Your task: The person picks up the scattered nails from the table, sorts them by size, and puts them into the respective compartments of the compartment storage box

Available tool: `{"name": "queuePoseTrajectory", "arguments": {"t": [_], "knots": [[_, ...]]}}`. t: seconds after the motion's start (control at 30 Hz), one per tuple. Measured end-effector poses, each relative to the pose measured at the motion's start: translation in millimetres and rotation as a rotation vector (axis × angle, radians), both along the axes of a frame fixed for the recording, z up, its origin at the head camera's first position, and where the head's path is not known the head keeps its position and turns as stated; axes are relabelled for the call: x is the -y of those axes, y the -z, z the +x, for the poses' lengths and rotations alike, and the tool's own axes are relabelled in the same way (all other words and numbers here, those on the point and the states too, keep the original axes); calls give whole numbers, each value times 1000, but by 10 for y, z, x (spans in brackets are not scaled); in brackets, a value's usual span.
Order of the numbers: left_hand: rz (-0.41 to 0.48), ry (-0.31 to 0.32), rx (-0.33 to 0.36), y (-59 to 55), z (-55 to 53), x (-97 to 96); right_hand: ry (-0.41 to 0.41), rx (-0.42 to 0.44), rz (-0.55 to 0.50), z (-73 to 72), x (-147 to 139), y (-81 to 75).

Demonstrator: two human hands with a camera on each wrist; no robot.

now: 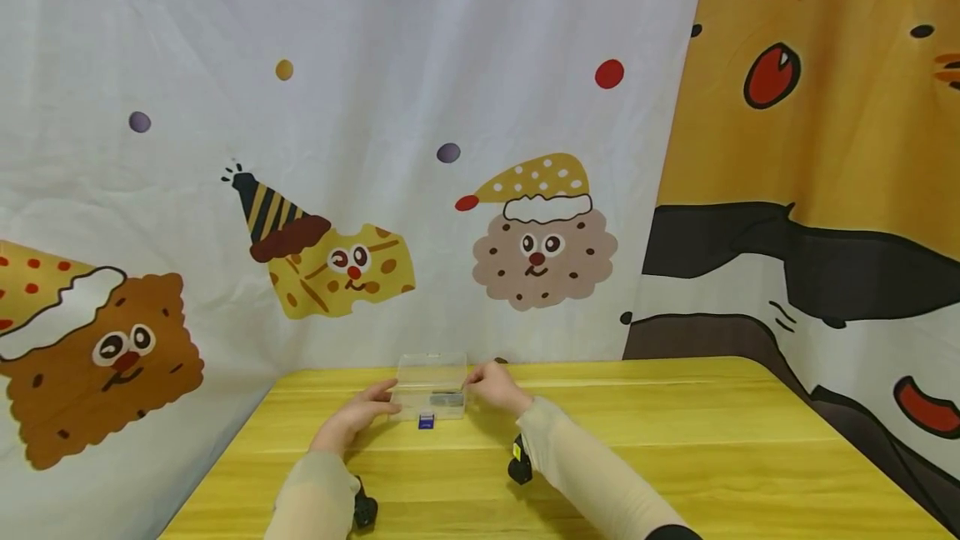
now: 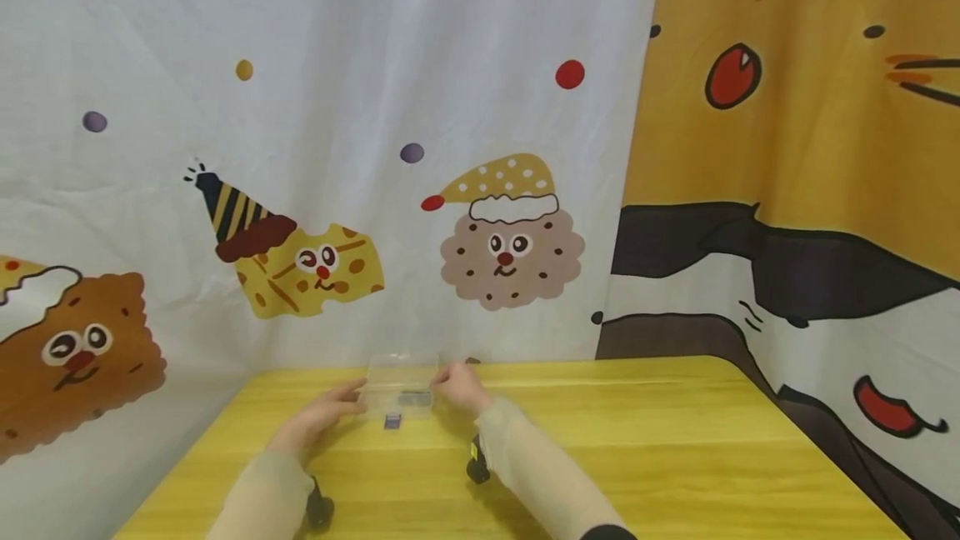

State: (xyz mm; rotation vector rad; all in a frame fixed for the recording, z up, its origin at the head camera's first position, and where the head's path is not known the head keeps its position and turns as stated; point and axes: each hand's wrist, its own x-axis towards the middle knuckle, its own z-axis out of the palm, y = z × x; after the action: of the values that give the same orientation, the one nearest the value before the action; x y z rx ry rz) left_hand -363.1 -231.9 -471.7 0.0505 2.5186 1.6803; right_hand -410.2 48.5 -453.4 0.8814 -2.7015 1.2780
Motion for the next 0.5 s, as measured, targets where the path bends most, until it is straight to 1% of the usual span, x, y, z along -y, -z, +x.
{"name": "queuePoseTrajectory", "arguments": {"t": [0.13, 0.27, 0.5], "knots": [[1, -2, 2, -4, -8, -3, 16, 12, 20, 32, 47, -12], [-2, 0, 2, -14, -1, -5, 25, 26, 26, 40, 78, 9], [-9, 1, -3, -23, 7, -7, 9, 35, 11, 23, 97, 54]]}}
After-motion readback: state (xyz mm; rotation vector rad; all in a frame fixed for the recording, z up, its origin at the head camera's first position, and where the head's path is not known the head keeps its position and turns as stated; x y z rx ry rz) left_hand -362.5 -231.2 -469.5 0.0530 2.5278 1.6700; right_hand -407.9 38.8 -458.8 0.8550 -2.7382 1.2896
